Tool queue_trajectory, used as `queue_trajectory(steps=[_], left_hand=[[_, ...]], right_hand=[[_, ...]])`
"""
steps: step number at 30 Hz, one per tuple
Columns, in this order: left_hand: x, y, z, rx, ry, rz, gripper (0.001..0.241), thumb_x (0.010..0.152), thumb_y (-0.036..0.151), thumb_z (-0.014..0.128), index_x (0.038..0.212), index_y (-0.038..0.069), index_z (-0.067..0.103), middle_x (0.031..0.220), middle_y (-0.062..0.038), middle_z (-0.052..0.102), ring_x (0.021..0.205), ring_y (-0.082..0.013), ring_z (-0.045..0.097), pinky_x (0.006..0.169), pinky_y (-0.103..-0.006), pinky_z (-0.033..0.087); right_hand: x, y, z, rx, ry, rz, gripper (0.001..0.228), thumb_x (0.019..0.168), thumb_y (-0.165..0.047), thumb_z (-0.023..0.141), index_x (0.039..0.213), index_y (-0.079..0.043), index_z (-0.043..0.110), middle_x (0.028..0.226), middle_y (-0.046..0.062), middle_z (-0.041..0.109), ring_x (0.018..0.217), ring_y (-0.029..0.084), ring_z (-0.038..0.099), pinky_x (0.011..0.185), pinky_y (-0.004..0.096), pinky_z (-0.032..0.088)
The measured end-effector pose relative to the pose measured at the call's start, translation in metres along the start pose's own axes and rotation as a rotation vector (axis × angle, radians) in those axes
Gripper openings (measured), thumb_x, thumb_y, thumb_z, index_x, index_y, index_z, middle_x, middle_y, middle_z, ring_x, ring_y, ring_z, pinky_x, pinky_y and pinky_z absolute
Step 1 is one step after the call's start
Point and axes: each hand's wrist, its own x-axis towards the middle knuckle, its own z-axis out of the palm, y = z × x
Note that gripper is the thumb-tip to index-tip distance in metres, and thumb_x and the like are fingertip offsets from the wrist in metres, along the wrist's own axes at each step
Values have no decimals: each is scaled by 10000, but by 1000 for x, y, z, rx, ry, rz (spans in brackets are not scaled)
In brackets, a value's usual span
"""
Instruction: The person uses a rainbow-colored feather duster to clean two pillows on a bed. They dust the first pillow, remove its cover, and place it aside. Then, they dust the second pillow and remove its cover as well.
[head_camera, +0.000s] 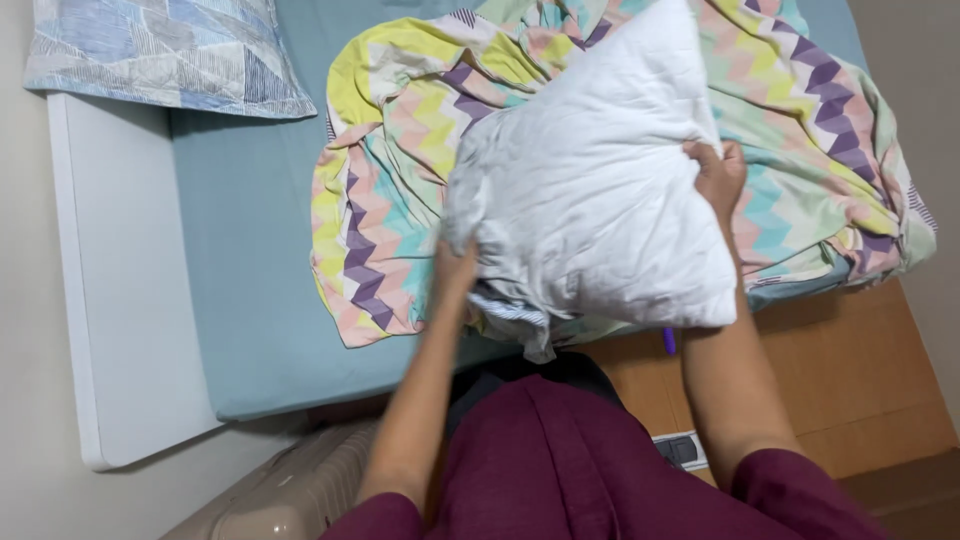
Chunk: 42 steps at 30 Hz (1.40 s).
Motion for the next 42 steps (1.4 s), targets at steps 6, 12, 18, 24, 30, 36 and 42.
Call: queue_trajectory(steps=[6, 12, 18, 24, 30, 36, 42], left_hand=[[-163, 64, 37, -303, -27, -261, 1079, 874, 589, 658, 1623, 66, 84, 1682, -185, 142, 1524, -365, 193, 1195, -472, 245], [-115, 2, 62, 106, 28, 32, 667, 778, 204, 739, 1353, -51, 515, 1369, -281, 585, 1309, -423, 550, 1130, -430, 429], [-45, 9, -134, -78, 479, 308, 722, 766, 24, 717, 1456, 61, 510, 1245, -163, 681, 1129, -321, 684, 1009, -401, 519], [-4, -20, -142, 266, 688, 215, 740, 791, 146, 827, 1419, 30, 453, 1345, -251, 578, 1221, -457, 573, 1045, -503, 460], [-112, -125, -52, 607, 60, -582, 617, 897, 412, 705, 1405, 69, 633, 1438, -187, 650, 1327, -354, 629, 1103, -475, 509], [-148, -226, 0, 110, -153, -462, 1202, 712, 580, 845, 1615, 101, 214, 1605, -236, 338, 1460, -403, 391, 1161, -473, 384], [-125, -106, 3, 339, 523, -36, 964, 647, 426, 924, 1321, -60, 436, 1364, -283, 455, 1292, -470, 466, 1071, -512, 430]], right_hand=[[-40, -86, -56, -535, -491, 1, 508, 1053, -229, 682, 1425, 65, 500, 1314, 86, 592, 1171, 186, 538, 973, 310, 439], [-108, -173, 12, -369, -522, 238, 557, 819, -101, 824, 1310, 65, 621, 1160, 69, 724, 1045, 153, 663, 922, 287, 523], [-76, -191, -29, -71, -391, 213, 349, 908, -70, 769, 1232, 32, 688, 1100, 37, 740, 988, 100, 685, 924, 242, 528], [-50, 52, -80, -728, -354, 392, 443, 1075, -272, 773, 1095, 131, 589, 850, 167, 609, 788, 211, 539, 722, 411, 481], [-188, 280, -95, -1157, -1218, 514, 1022, 856, -613, 658, 1592, -26, 260, 1700, 188, 265, 1417, 385, 504, 1178, 457, 404], [-275, 62, 26, -1447, -1234, 335, 1012, 845, -498, 774, 1613, -206, 182, 1697, 183, 88, 1512, 427, 181, 1167, 613, 267], [-278, 84, 75, -1216, -1153, -241, 1042, 757, -466, 831, 1576, -124, 285, 1632, 156, 269, 1509, 418, 247, 1163, 690, 267]])
